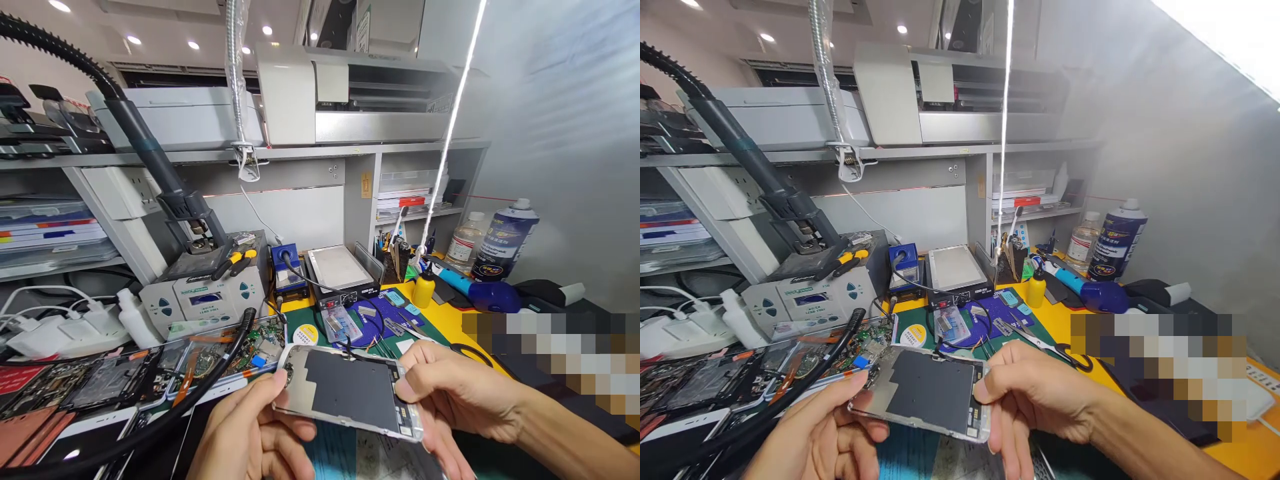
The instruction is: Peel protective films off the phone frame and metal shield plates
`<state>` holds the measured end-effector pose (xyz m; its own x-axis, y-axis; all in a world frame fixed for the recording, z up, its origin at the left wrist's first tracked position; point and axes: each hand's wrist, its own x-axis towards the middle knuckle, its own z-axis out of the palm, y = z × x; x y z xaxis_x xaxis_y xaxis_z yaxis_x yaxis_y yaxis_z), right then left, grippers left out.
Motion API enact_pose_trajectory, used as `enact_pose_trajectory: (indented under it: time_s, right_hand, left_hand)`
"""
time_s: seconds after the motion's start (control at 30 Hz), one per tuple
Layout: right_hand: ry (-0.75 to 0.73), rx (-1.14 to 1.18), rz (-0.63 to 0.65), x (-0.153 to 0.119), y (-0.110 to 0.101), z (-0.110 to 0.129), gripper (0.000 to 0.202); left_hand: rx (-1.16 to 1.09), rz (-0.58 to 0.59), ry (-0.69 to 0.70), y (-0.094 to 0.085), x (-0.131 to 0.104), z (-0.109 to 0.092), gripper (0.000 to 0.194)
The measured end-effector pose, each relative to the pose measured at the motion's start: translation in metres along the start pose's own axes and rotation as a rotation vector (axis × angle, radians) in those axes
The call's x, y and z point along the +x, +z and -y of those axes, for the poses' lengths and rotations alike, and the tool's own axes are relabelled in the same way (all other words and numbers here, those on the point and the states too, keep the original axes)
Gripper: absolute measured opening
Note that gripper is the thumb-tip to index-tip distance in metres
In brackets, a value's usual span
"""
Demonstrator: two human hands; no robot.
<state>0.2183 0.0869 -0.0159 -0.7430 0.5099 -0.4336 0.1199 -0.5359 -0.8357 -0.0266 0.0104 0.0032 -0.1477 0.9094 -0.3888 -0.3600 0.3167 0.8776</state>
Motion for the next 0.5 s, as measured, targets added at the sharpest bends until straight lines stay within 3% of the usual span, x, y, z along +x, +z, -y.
enact_pose_trajectory:
  time_s: [0.13, 0.27, 0.5]
  right_hand:
    - [-0.030, -0.112, 0.004, -0.005, 0.001, 0.005, 0.032]
    - [-0.107, -0.176, -0.066, -0.009, -0.001, 0.005, 0.028]
    - [-0.109, -0.330, -0.144, -0.014, -0.002, 0.002, 0.033]
  left_hand:
    - [0.195, 0.121, 0.058, -0.009, 0.006, 0.001, 0.027]
    - [0.396, 0.193, 0.188, -0.018, 0.003, 0.002, 0.034]
    - [0.595, 0.209, 0.117, -0.025, -0.019, 0.008, 0.032]
